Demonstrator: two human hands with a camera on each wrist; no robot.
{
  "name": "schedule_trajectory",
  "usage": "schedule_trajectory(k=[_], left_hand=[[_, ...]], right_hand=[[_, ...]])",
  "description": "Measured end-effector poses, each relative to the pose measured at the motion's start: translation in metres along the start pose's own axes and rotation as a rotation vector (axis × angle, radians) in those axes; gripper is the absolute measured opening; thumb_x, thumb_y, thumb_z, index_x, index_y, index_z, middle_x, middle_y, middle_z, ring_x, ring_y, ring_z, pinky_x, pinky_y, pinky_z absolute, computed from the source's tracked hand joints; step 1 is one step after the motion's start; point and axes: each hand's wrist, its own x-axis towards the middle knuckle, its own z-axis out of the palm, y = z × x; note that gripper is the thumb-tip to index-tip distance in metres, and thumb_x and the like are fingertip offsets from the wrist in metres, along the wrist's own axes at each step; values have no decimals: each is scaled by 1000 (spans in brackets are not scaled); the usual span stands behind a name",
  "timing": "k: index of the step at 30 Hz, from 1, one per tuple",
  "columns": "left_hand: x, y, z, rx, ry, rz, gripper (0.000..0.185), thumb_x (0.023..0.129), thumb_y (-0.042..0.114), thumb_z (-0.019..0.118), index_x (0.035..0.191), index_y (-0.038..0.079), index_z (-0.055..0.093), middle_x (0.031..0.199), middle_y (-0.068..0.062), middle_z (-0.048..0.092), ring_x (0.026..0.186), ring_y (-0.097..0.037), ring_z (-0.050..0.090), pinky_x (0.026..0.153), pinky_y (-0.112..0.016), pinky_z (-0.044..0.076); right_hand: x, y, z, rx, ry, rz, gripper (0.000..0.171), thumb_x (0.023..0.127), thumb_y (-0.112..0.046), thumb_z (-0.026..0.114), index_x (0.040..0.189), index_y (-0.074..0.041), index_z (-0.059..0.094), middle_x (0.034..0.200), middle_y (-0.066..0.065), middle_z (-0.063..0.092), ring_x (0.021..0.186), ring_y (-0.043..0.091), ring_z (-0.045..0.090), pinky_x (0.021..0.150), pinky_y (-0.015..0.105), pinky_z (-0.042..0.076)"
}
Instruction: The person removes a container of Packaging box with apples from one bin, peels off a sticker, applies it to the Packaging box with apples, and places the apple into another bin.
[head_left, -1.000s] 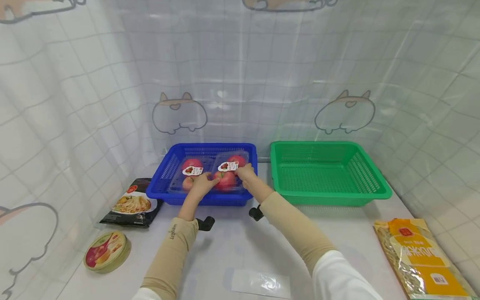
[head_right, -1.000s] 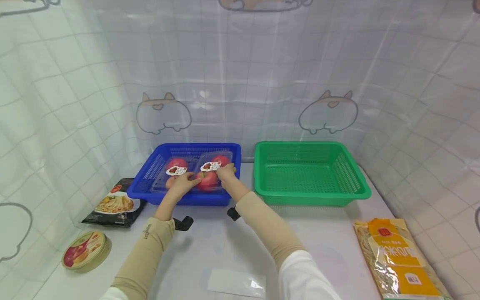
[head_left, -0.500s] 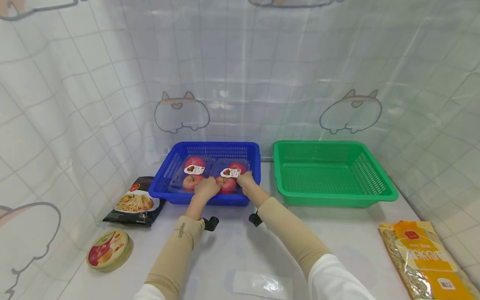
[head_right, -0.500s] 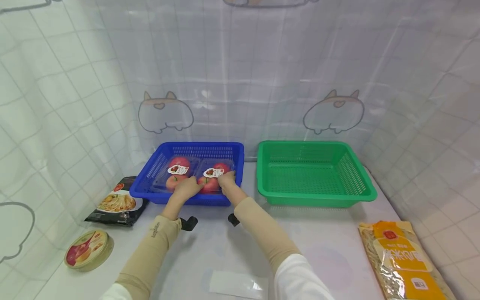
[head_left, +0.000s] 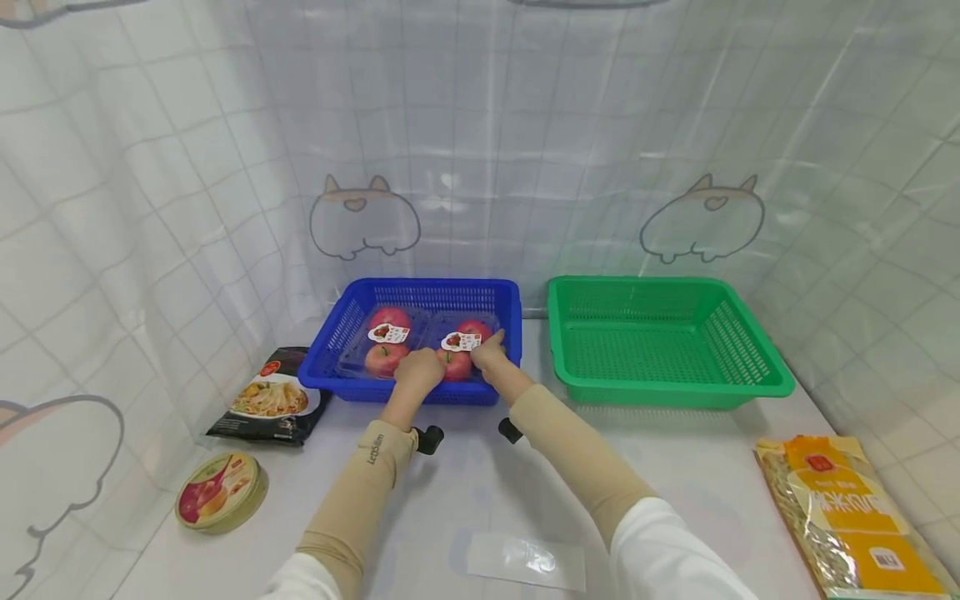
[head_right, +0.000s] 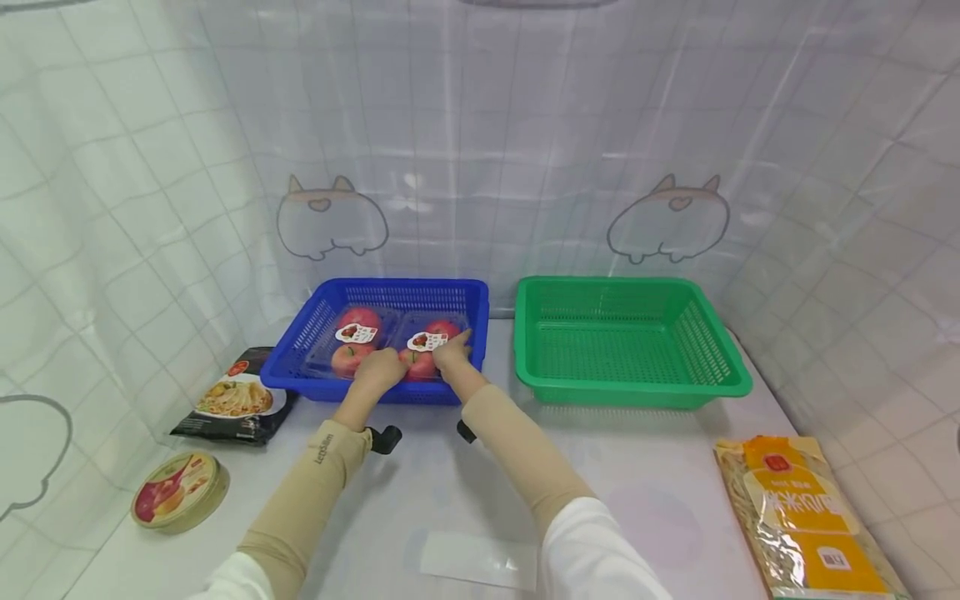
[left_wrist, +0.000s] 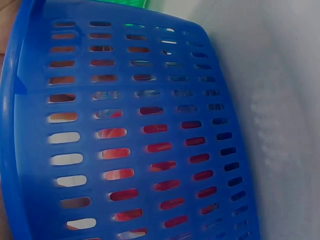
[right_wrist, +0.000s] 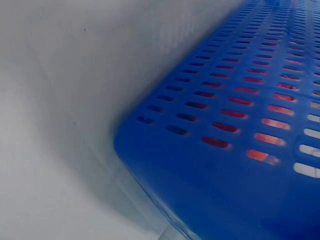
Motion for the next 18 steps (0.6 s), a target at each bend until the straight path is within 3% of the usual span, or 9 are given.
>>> schedule_trajectory(k=[3,4,5,9,12,15,18], left_hand=[[1,1,4,-1,3,3,38,94,24,44,111,-3,63,111,-25,61,97,-39,59,76,-53,50],[2,1,4,-5,6,4,39,94,26,44,111,-4,63,111,-25,61,97,-39,60,75,-53,50],[2,0,4,-8,7,7,39,94,27,44,110,-4,63,110,-25,61,96,-39,60,74,-52,51],[3,-1,3,-15,18,21,38,92,25,47,108,-5,63,108,-26,61,93,-39,61,71,-52,51],[3,-1,-1,-6,40,25,35,89,21,50,107,-5,63,108,-25,62,93,-38,61,70,-52,52],[4,0,-3,14,63,18,34,90,22,49,108,-3,63,109,-24,62,94,-38,61,71,-51,52],[5,3,-4,52,87,7,34,92,23,48,111,0,63,111,-22,62,98,-37,60,76,-51,50]], right_hand=[[33,14,9,-14,-17,4,102,82,-2,58,145,-21,-20,151,24,0,139,35,1,111,48,15],[19,8,4,-9,-30,-5,103,82,-1,59,145,-20,-20,151,26,0,139,36,1,111,49,15],[20,8,4,-18,-33,-15,105,80,-1,60,145,-20,-21,150,27,0,139,37,1,111,49,14],[-58,-31,-25,-28,-74,-37,105,79,4,60,146,-21,-16,151,23,-1,139,35,1,106,45,28],[-123,-66,-54,-9,-112,-96,97,81,9,54,148,-19,-10,152,19,-5,140,34,2,92,38,40],[-146,-79,-74,23,-127,-198,92,82,12,50,149,-19,-6,153,17,-6,140,34,3,80,34,41],[-162,-80,-94,55,-113,-322,89,80,16,48,149,-13,-2,153,17,0,140,32,7,92,33,40]])
